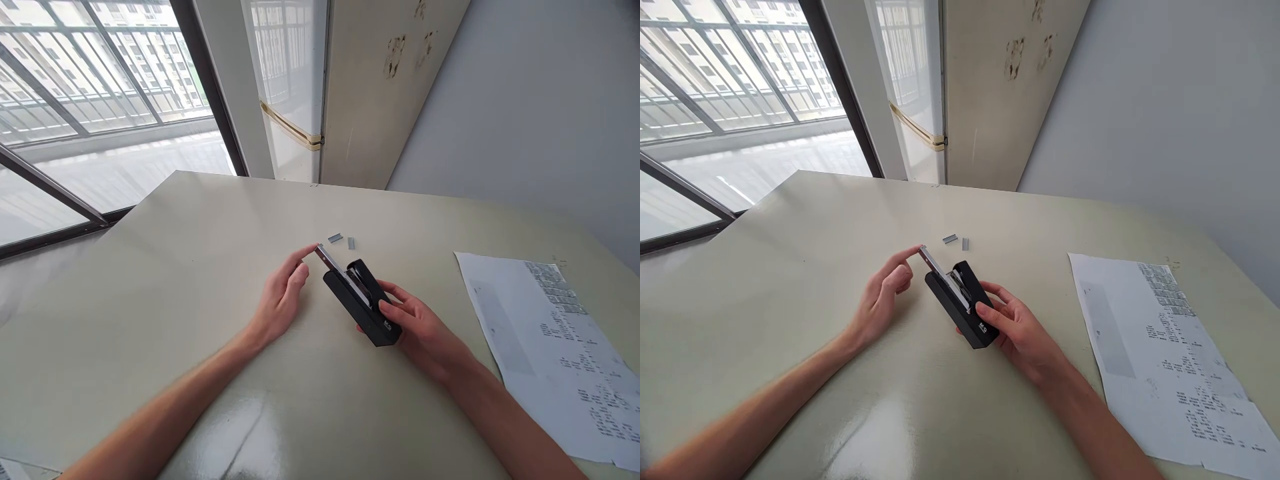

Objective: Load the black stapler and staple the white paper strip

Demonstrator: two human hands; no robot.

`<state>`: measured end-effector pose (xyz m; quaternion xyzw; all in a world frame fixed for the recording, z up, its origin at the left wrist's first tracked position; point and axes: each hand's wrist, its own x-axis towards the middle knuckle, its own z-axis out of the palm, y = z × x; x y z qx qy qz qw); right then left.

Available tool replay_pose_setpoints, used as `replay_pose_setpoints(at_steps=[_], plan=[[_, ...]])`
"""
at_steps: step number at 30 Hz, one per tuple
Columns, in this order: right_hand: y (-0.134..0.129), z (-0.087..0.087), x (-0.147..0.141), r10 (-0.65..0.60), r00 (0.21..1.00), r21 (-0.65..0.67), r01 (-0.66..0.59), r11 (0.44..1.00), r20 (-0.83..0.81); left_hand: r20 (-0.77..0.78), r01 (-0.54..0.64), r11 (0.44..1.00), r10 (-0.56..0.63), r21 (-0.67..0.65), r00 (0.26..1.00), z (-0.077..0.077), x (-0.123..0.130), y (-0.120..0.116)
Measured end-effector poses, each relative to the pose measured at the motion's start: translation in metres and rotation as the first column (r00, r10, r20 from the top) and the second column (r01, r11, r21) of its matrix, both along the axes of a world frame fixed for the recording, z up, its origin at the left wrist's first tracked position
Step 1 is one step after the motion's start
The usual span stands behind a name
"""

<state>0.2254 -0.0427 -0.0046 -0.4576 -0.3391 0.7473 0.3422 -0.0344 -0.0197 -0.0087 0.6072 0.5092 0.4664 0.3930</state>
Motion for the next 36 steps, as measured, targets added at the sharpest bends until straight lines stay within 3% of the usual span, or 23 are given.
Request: replay_pose_setpoints(at_steps=[6, 9, 14, 21, 29, 36], plan=[[-0.002, 0.000, -0.004, -0.002, 1.000, 0.046, 0.001, 0.999, 0.014, 0.038, -0.017, 1.000, 0.018, -0.019, 0.999, 0.002, -0.002, 0.004], [-0.006, -0.001, -0.009, -0.019, 0.995, 0.156, 0.003, 0.988, 0.102, 0.044, -0.065, 0.994, 0.069, -0.091, 0.997, 0.006, -0.005, 0.009], [-0.012, -0.001, -0.013, -0.090, 0.970, 0.331, 0.011, 0.943, 0.224, -0.083, -0.109, 0.963, 0.092, -0.245, 0.992, 0.013, -0.009, 0.014], [-0.011, -0.005, -0.010, -0.278, 0.892, 0.510, 0.064, 0.858, 0.356, -0.076, -0.064, 0.979, 0.050, -0.196, 0.996, 0.011, -0.008, 0.015], [-0.015, -0.017, -0.012, -0.390, 0.832, 0.633, 0.063, 0.772, 0.394, -0.075, -0.022, 0.982, 0.008, -0.186, 0.997, 0.004, -0.010, 0.014], [-0.015, -0.019, -0.010, -0.393, 0.831, 0.647, 0.053, 0.760, 0.393, -0.062, -0.018, 0.984, 0.007, -0.178, 0.998, 0.002, -0.007, 0.014]])
